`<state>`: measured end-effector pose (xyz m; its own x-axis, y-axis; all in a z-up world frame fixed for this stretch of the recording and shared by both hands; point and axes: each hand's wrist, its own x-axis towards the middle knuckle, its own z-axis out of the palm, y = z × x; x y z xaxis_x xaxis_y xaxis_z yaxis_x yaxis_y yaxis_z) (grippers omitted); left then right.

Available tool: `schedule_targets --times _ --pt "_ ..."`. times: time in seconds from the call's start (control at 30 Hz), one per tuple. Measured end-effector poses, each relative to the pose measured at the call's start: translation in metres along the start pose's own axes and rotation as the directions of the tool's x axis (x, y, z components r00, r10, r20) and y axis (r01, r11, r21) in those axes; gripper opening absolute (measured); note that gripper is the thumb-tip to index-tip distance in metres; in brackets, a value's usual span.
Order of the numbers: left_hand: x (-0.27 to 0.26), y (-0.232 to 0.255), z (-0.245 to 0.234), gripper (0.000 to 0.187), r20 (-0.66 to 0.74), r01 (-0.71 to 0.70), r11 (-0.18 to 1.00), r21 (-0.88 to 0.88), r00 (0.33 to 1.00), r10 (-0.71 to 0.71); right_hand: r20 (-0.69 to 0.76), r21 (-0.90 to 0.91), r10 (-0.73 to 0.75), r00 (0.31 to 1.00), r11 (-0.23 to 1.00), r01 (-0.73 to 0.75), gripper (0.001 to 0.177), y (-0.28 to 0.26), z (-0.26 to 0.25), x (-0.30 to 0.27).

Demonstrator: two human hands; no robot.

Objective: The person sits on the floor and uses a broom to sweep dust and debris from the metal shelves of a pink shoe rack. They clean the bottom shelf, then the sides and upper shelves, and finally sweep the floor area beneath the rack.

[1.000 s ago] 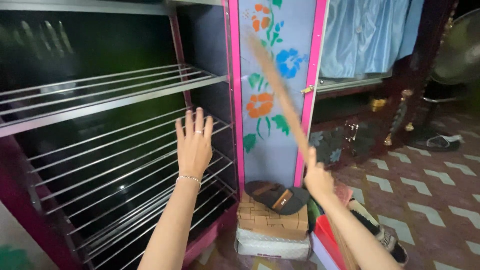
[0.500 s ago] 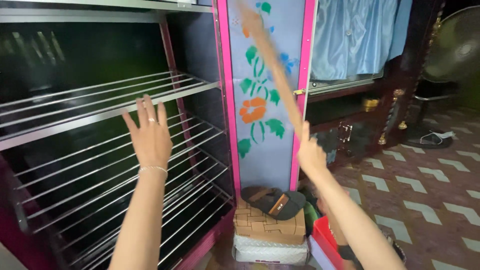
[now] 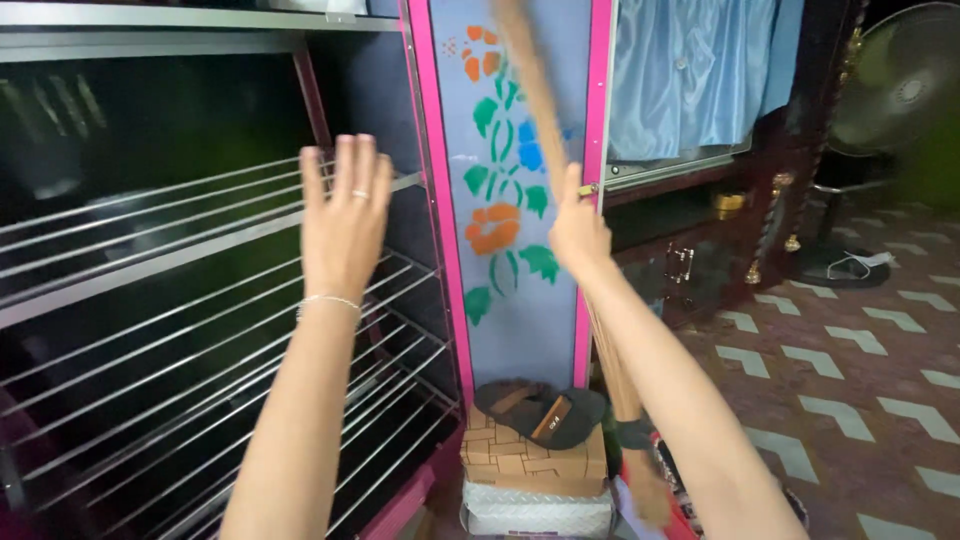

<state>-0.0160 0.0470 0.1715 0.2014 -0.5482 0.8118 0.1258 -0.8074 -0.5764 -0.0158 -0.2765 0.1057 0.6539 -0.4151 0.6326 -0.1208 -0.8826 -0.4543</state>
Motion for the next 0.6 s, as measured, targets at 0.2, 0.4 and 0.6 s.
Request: schedule_targets --times 0.2,0.4,0.6 --pt "0.018 0.024 -0.009 0.055 -0.067 -0.103 0.991 -0.089 0.993 0.097 -0.079 0.059 0.029 0.996 0.998 -0.025 0.090 0.005 0.035 0.051" --pt "0.015 0.012 -0.023 0.055 -0.119 -0.184 0.982 -0.037 0.977 0.178 -0.003 -0.092 -0.078 0.997 0.993 0.077 0.075 0.012 0.033 0.014" --pt "-0.005 0.000 -0.030 0.054 -0.104 -0.172 0.984 -0.042 0.981 0.167 -0.011 0.080 0.111 0.994 0.991 -0.110 0.092 0.056 0.052 -0.026"
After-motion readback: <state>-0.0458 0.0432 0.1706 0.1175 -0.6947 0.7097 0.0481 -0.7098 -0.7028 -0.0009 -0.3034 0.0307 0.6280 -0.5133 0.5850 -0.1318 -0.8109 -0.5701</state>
